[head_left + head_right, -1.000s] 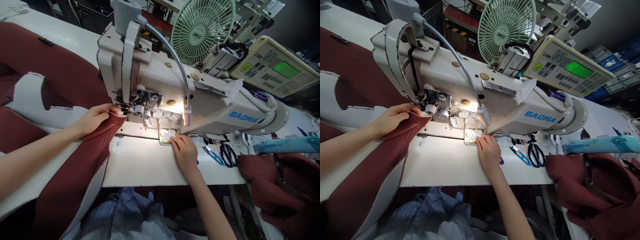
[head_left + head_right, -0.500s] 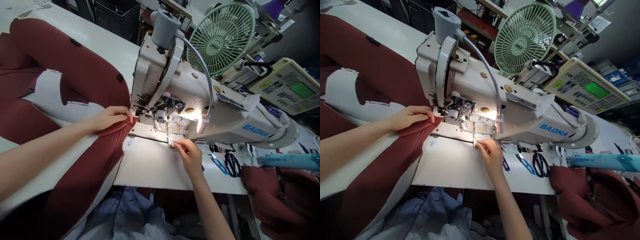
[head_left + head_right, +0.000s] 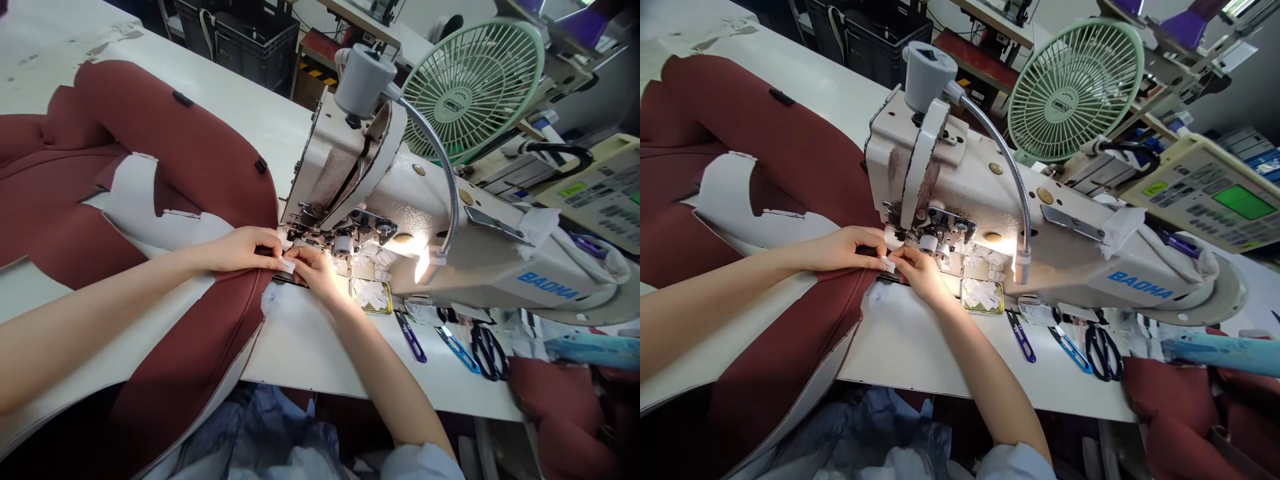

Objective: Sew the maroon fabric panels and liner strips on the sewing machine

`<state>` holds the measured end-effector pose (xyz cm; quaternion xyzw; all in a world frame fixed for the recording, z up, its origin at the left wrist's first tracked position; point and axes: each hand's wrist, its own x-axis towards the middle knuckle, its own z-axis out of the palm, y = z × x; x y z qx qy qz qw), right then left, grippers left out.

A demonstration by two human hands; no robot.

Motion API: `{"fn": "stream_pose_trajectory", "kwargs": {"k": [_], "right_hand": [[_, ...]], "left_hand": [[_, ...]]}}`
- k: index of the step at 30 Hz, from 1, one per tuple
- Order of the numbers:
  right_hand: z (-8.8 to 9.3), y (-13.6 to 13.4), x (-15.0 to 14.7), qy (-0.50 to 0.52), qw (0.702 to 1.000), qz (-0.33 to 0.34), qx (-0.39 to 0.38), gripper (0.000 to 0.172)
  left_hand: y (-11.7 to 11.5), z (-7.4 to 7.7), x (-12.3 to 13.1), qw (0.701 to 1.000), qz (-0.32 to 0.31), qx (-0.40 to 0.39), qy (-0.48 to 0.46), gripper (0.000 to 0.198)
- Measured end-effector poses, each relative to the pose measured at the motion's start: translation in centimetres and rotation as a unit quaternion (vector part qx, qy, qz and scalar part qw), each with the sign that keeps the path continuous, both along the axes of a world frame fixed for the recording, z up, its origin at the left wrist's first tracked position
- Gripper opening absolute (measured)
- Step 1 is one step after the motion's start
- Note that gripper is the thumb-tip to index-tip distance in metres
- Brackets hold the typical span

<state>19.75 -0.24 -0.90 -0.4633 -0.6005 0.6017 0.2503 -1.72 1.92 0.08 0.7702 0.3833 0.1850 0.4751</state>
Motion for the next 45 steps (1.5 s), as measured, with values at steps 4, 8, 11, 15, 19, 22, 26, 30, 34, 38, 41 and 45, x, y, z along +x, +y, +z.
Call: {"fn": "stream_pose_trajectory", "kwargs": {"k": [4,8,11,15,19,22,26,30,34,38,41,45], "right_hand": [[-0.4,-0.1,0.5,0.015,0.999,-0.022,-0.021,0.042],[0.2,-0.3,0.8,0.036,0.998,-0.039,-0.043,0.048],[0.6,-0.5,0.7,0.048,0.997,-0.046,-0.033,0.041],[0.6,-0.7,0.6,0.059,0.997,-0.043,-0.023,0.035],[0.4,-0.6,0.6,0.064,0.997,-0.041,-0.023,0.033],[0.4,-0.6,0.6,0.062,0.997,-0.041,-0.028,0.035],[0.6,-0.5,0.6,0.066,0.996,-0.037,-0.040,0.037],[0.7,-0.4,0.6,0.070,0.995,-0.040,-0.050,0.038],[0.6,-0.5,0.5,0.051,0.997,-0.046,-0.034,0.036],[0.4,-0.5,0.6,0.039,0.998,-0.044,-0.020,0.033],[0.3,-0.5,0.7,0.026,0.999,-0.036,-0.004,0.030],[0.0,-0.4,1.0,0.000,0.999,-0.032,0.039,0.028]], "left_hand": [[-0.1,-0.3,0.1,1.000,0.009,0.020,0.019,0.037],[-0.1,-0.4,0.1,0.999,0.025,0.026,0.007,0.033],[-0.2,-0.2,0.2,0.999,0.033,0.019,-0.001,0.031],[-0.3,0.1,0.2,0.999,0.031,0.010,0.005,0.032],[-0.3,0.1,0.1,1.000,0.021,0.005,0.001,0.036],[-0.3,0.0,0.2,1.000,0.023,0.013,0.000,0.036],[-0.3,0.0,0.2,1.000,0.025,0.018,-0.002,0.034],[-0.3,0.0,0.2,0.999,0.027,0.024,-0.001,0.035],[-0.3,0.0,0.2,0.999,0.027,0.027,0.000,0.035],[-0.4,0.0,0.3,0.999,0.027,0.026,-0.001,0.034],[-0.4,0.0,0.3,0.999,0.027,0.025,0.000,0.034],[-0.3,0.0,0.2,1.000,0.025,0.014,-0.006,0.035]]}}
